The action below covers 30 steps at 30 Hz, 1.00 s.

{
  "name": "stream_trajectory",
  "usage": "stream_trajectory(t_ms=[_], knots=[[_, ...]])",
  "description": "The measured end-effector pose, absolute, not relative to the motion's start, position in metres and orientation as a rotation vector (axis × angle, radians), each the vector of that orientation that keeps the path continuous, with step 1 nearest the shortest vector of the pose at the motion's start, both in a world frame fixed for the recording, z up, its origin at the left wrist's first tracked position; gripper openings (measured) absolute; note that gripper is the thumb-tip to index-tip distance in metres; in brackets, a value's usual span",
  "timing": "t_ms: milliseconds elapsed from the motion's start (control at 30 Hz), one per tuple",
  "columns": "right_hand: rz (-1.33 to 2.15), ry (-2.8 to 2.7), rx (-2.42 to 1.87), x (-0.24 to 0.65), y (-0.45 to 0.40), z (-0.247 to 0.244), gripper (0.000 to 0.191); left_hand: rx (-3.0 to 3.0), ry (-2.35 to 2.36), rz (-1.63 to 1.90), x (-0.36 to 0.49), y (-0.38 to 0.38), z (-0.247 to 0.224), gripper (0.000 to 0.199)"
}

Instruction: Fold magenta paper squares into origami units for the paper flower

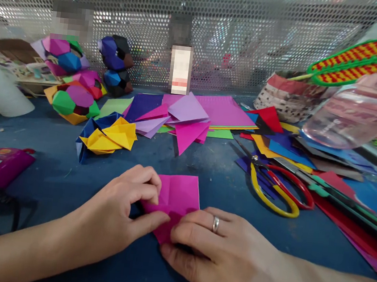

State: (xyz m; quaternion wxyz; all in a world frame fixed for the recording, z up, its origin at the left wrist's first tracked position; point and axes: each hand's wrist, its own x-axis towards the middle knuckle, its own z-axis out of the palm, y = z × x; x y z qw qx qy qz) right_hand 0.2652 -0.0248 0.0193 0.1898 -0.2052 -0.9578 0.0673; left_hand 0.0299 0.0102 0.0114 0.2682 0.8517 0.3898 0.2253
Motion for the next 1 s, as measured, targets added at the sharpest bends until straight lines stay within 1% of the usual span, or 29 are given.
stream_trajectory(t_ms=[133, 300, 600, 767, 900, 1000], knots=[[0.164, -2.706, -0.578, 0.264, -0.026, 0.021, 0.036, 2.358, 1.125, 0.615, 0.030, 0.011, 0.011, 0.028], [0.224, -2.682, -0.575, 0.263, -0.026, 0.020, 0.039, 2.379, 1.099, 0.586, 0.027, 0.013, 0.011, 0.027], [0.253, -2.670, -0.576, 0.264, -0.026, 0.020, 0.035, 2.260, 1.153, 0.600, 0.026, 0.012, 0.014, 0.030], [0.254, -2.688, -0.554, 0.266, -0.025, 0.018, 0.032, 2.174, 1.088, 0.546, 0.019, 0.017, 0.013, 0.024], [0.248, -2.694, -0.562, 0.265, -0.025, 0.017, 0.033, 2.119, 0.988, 0.571, 0.014, 0.017, 0.015, 0.008], [0.233, -2.691, -0.578, 0.264, -0.025, 0.018, 0.035, 2.155, 0.890, 0.597, 0.011, 0.015, 0.019, 0.014]])
